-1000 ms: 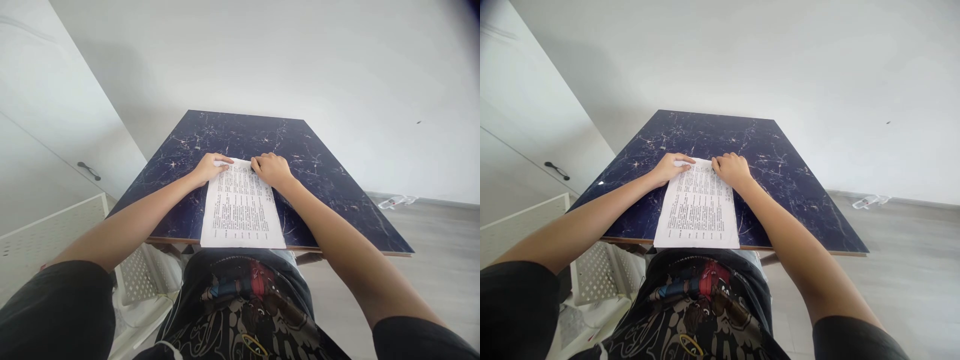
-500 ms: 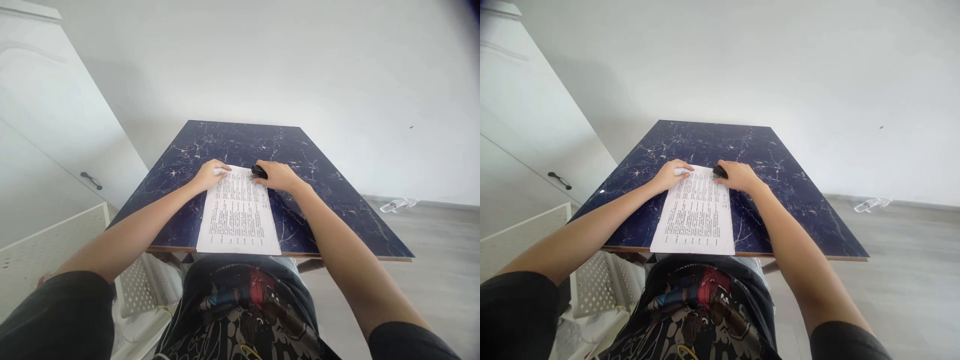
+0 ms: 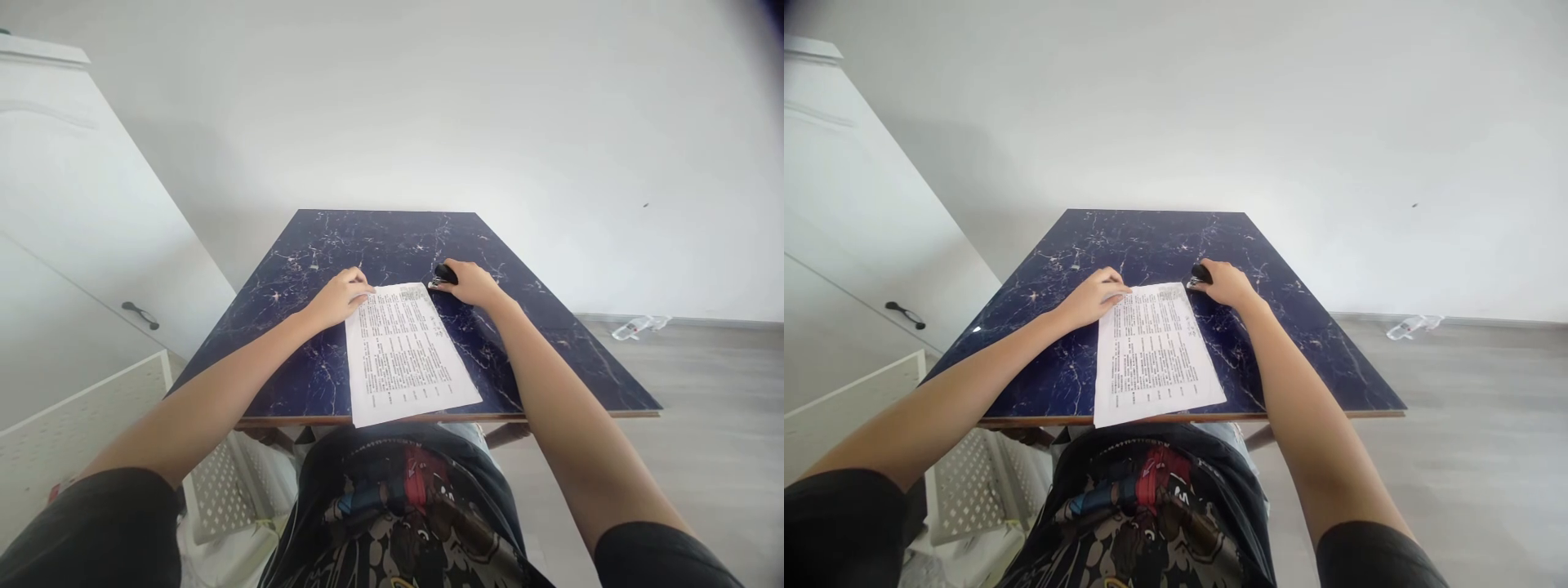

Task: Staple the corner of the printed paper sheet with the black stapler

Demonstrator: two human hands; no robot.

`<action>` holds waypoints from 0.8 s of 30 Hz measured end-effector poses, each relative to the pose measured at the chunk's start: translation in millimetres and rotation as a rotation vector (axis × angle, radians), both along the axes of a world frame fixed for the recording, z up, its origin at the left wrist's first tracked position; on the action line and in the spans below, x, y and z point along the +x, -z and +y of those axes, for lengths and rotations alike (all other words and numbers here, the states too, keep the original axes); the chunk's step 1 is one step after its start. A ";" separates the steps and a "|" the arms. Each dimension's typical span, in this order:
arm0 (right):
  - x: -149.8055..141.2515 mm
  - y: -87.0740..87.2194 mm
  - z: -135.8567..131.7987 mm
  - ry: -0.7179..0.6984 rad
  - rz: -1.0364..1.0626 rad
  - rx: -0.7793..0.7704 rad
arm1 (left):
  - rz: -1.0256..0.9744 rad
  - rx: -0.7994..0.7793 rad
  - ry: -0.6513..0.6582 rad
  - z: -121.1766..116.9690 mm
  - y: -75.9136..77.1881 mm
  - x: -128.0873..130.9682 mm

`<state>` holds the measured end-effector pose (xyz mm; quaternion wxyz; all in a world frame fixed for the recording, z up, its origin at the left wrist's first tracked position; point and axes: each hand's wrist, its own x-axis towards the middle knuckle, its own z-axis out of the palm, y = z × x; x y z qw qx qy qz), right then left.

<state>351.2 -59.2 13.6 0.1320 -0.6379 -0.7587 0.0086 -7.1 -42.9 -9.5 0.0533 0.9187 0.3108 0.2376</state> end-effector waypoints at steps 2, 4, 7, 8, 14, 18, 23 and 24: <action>6.2 0.5 1.2 0.058 0.015 0.006 | 0.072 -0.031 0.068 -5.0 -3.2 2.7; 10.9 0.1 1.5 0.080 0.043 0.031 | 0.146 -0.061 0.087 -8.8 -5.4 4.4; 16.8 -0.4 1.3 0.062 0.089 0.038 | 0.207 -0.078 0.093 -10.5 -6.6 3.3; 18.6 -0.2 1.5 0.058 0.087 0.019 | 0.215 -0.077 0.094 -10.2 -6.5 2.3; 20.0 -1.7 -1.1 0.101 0.078 -0.041 | 0.210 -0.067 0.087 -7.3 -2.6 -0.3; -0.5 -13.4 -11.4 -0.043 0.155 0.245 | 0.219 -0.068 0.071 -8.8 -1.1 2.9; -39.0 -15.4 -17.6 -0.452 0.068 0.197 | 0.215 -0.098 0.085 -9.9 -1.4 3.8; -44.3 -12.8 -17.0 -0.481 0.031 0.164 | 0.214 -0.096 0.084 -9.9 -1.5 3.7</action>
